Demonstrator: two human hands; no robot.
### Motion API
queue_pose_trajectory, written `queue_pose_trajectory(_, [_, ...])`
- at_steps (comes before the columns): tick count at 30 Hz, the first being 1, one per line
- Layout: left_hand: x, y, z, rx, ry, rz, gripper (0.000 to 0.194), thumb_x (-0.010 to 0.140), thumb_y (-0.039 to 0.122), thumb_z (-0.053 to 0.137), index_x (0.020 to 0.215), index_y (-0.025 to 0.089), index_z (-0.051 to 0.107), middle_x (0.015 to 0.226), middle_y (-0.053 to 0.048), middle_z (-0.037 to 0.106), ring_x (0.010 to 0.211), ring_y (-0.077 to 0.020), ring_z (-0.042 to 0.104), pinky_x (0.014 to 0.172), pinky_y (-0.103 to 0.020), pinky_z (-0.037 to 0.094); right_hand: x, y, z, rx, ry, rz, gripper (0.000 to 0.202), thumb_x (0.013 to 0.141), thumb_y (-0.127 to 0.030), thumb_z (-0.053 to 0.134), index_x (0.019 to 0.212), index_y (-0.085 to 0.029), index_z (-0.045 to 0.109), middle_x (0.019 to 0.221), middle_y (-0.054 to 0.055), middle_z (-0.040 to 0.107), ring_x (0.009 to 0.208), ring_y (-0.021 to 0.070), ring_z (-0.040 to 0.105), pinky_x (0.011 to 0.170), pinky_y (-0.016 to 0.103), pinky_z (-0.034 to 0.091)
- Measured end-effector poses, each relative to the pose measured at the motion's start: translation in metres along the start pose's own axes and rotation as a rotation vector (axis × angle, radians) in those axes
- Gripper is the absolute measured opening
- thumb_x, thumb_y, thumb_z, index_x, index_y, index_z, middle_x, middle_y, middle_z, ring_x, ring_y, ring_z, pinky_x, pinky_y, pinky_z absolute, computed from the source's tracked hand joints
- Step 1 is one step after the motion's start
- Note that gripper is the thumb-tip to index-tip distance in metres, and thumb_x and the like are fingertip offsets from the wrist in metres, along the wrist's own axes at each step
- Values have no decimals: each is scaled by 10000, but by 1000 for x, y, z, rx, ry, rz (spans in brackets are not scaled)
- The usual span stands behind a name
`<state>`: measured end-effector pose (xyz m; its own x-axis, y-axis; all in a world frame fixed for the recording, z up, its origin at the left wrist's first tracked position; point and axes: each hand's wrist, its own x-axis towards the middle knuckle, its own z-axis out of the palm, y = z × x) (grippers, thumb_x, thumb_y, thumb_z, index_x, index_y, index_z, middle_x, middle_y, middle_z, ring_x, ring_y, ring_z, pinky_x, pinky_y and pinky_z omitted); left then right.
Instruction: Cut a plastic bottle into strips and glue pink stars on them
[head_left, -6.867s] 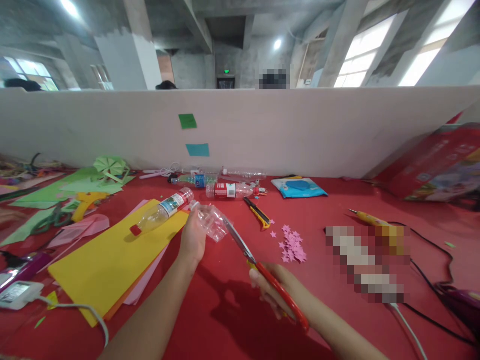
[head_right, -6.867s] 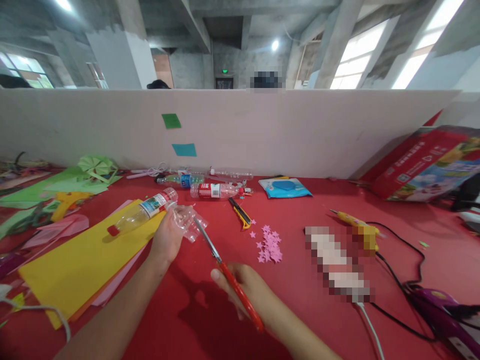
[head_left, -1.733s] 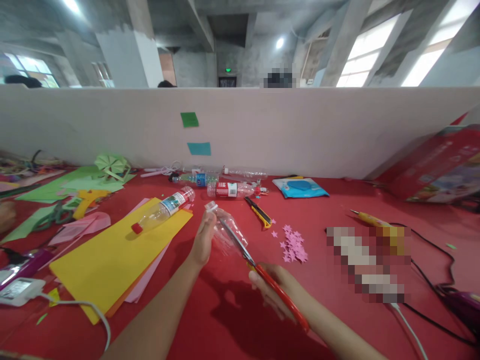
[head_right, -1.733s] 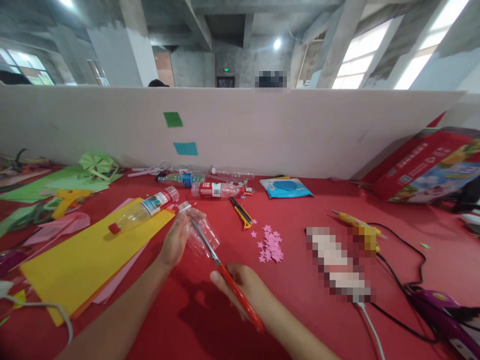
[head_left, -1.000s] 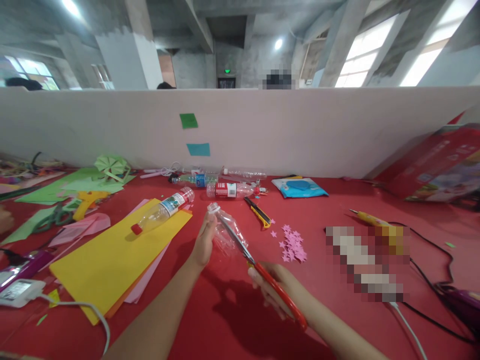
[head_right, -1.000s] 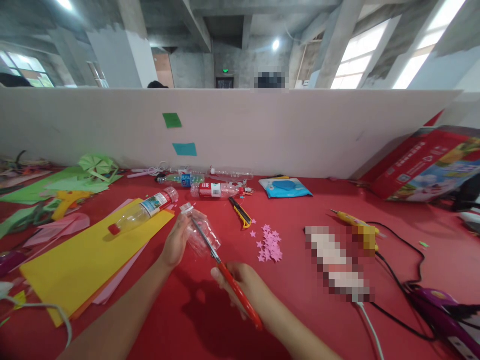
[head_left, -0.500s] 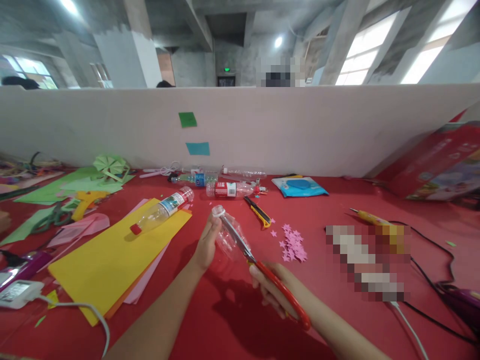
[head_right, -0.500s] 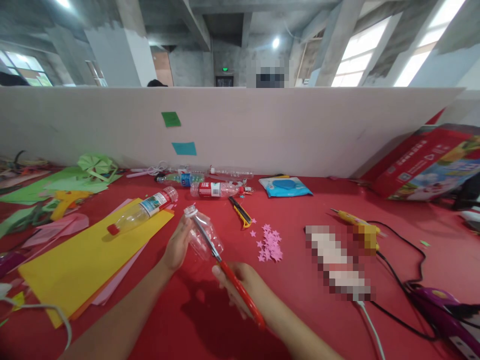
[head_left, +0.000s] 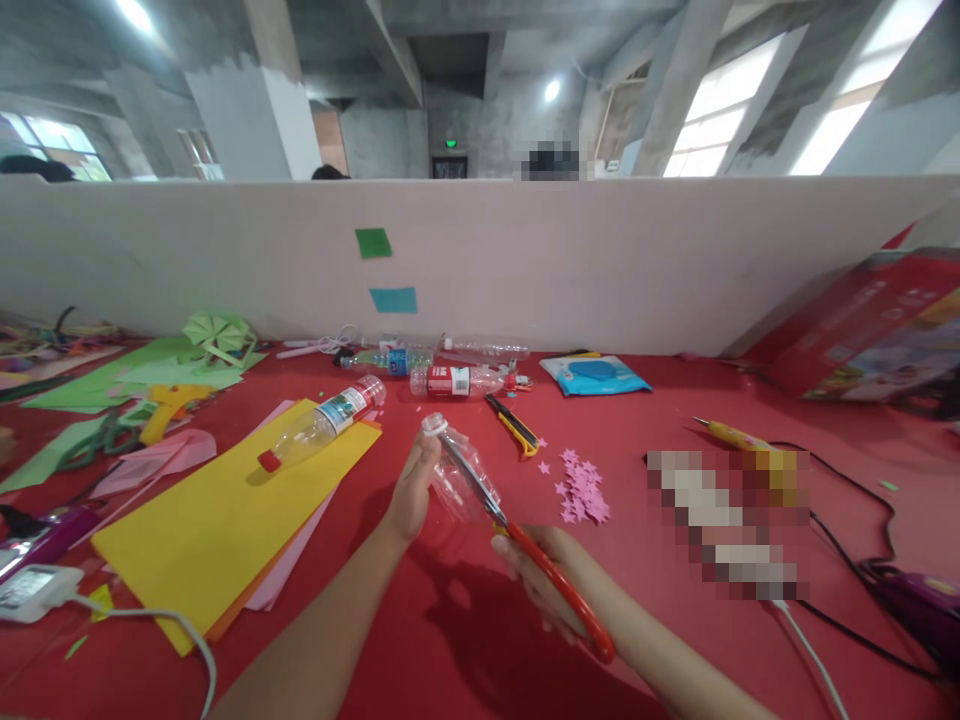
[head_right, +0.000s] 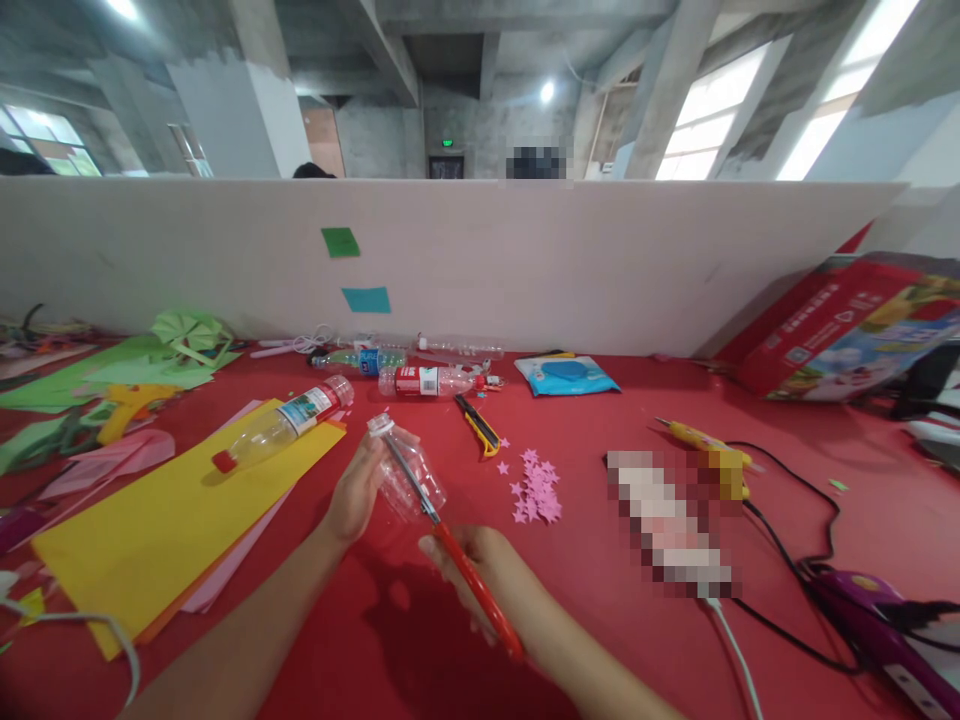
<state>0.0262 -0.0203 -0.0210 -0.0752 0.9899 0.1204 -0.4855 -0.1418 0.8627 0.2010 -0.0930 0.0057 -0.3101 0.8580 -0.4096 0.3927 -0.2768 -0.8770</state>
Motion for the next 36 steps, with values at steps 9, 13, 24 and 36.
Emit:
queue_pose_trajectory(9, [-1, 5, 4, 137, -106, 81, 281, 794, 405, 580, 927, 173, 666, 1037, -76, 664, 1027, -225, 573, 928, -326, 379, 3, 3, 0, 2, -10, -45, 445, 787, -619, 479, 660, -201, 394, 360, -110, 327, 265, 53, 336, 304, 163, 317])
queue_pose_trajectory(13, [7, 8, 1, 40, -10, 29, 226, 764, 357, 622, 913, 189, 654, 983, -51, 678, 986, -201, 595, 926, -330, 380, 4, 4, -1, 11, -96, -84, 504, 794, -682, 386, 706, -189, 440, 367, -109, 336, 282, 57, 343, 342, 174, 339])
queue_pose_trajectory(24, [29, 33, -21, -359, 208, -124, 195, 810, 321, 520, 782, 152, 614, 761, -40, 666, 708, -132, 622, 670, -258, 479, -1, 1, -19, -263, -11, -190, 472, 805, -645, 439, 666, -204, 344, 523, -68, 371, 415, 66, 401, 411, 188, 306])
queue_pose_trajectory(36, [28, 28, -19, -349, 177, -132, 260, 843, 309, 473, 753, 131, 641, 792, -66, 685, 729, -135, 626, 699, -262, 494, -7, -7, -17, -254, -116, -71, 485, 812, -663, 408, 741, -185, 453, 477, -73, 371, 378, 64, 362, 367, 176, 279])
